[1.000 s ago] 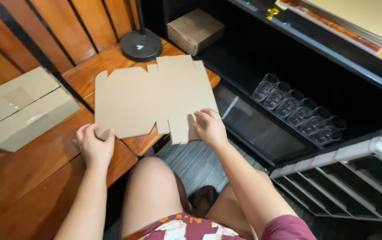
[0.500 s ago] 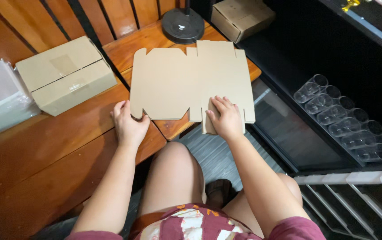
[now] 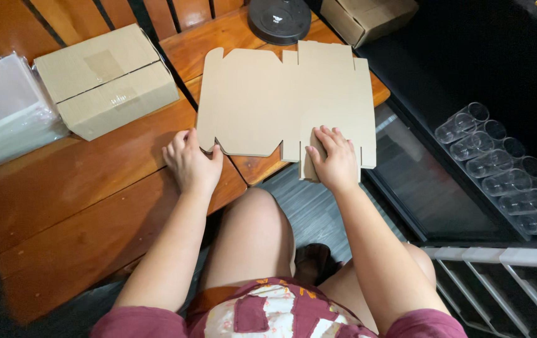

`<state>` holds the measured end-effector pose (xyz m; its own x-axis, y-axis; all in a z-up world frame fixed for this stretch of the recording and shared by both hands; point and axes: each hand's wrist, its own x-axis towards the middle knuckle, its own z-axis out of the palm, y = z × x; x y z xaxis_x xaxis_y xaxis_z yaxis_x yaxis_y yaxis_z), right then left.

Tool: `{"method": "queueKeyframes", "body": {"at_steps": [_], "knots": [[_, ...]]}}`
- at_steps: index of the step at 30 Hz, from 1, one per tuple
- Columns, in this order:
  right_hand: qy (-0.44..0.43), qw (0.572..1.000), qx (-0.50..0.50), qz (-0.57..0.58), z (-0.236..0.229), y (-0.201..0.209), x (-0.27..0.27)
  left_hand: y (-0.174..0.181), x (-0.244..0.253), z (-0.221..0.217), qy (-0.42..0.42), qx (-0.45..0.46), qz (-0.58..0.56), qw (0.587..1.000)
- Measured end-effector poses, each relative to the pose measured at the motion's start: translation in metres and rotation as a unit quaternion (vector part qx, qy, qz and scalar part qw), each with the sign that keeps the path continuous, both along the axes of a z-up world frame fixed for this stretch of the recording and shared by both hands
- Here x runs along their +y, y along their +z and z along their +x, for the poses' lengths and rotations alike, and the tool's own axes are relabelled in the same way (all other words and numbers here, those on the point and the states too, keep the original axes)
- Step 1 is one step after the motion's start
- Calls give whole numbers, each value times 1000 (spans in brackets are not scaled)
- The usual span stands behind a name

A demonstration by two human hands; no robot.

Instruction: The person repeatedly picks up flat cardboard pieces from a wooden bench and places them onto a shelf. The person handles the cardboard by hand, stacking them one by one in a repetitive cycle.

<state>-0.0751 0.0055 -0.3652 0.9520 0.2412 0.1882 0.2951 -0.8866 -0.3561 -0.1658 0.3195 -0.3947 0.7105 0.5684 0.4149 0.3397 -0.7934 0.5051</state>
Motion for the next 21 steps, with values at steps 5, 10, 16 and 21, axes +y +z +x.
{"method": "queueKeyframes", "body": {"at_steps": [5,10,16,21], "knots": [[-2,1000,15,2,-3,4,1,2,1,-2,-1,-5,14,1000],[-1,1000,24,1,-3,5,0,-7,5,2,-3,-37,22,999],[-3,1000,24,0,-3,5,0,-13,9,4,-15,-86,33,996],[3,1000,22,5,-3,6,0,-17,10,5,-24,-87,1,996]]}}
